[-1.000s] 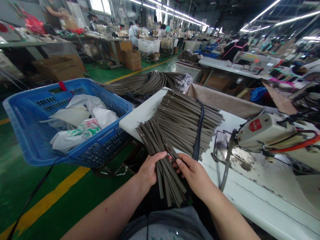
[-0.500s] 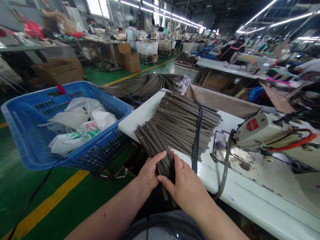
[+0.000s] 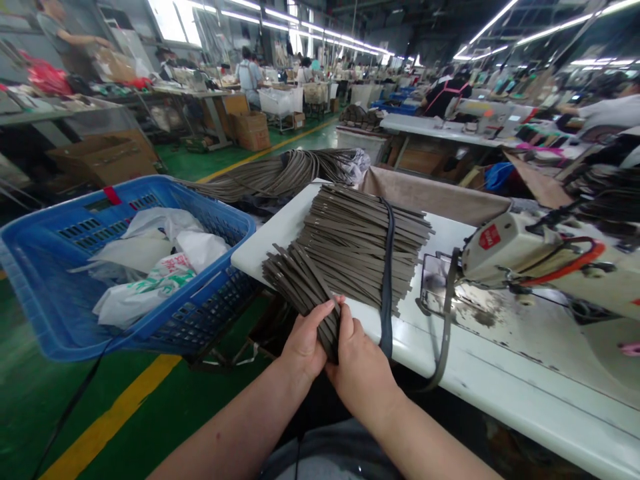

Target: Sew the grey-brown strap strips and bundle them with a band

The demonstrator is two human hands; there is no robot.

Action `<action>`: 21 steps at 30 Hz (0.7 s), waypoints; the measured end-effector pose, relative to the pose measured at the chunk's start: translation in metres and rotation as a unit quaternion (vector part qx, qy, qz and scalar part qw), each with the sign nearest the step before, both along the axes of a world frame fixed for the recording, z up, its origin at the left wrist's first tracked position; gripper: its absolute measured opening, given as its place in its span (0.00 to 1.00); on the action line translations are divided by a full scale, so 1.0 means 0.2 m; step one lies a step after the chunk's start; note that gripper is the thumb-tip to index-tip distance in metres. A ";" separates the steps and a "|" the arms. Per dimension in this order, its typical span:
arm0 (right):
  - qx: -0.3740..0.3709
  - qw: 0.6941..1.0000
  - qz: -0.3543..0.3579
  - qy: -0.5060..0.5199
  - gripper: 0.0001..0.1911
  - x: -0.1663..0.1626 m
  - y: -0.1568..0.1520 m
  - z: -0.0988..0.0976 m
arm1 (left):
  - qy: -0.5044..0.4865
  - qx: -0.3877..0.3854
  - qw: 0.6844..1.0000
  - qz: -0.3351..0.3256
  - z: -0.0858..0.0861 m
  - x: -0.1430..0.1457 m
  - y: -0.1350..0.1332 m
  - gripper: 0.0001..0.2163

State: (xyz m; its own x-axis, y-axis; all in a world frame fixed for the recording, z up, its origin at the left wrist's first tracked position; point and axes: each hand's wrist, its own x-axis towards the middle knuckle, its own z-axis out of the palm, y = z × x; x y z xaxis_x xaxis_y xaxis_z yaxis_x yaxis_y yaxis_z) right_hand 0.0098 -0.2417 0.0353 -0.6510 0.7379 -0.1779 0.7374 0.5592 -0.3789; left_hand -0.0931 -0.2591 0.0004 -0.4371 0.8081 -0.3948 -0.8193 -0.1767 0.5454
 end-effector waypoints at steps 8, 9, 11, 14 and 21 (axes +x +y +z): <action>-0.089 0.975 -0.016 0.204 0.50 0.08 0.08 -0.06 | -0.058 0.118 0.986 -0.101 0.01 -0.11 0.02 0.20; -0.102 0.970 -0.018 0.221 0.49 0.10 0.09 -0.04 | -0.057 0.138 0.983 -0.109 0.01 -0.12 0.02 0.22; -0.134 0.959 -0.029 0.246 0.46 0.14 0.09 0.00 | -0.052 0.164 0.978 -0.119 0.00 -0.14 0.03 0.28; -0.172 0.940 -0.057 0.287 0.42 0.24 0.09 0.09 | -0.049 0.157 0.981 -0.101 -0.03 -0.17 0.04 0.30; -0.247 0.856 -0.145 0.430 0.43 0.67 0.05 0.36 | -0.018 0.138 0.982 -0.127 -0.04 -0.16 0.04 0.36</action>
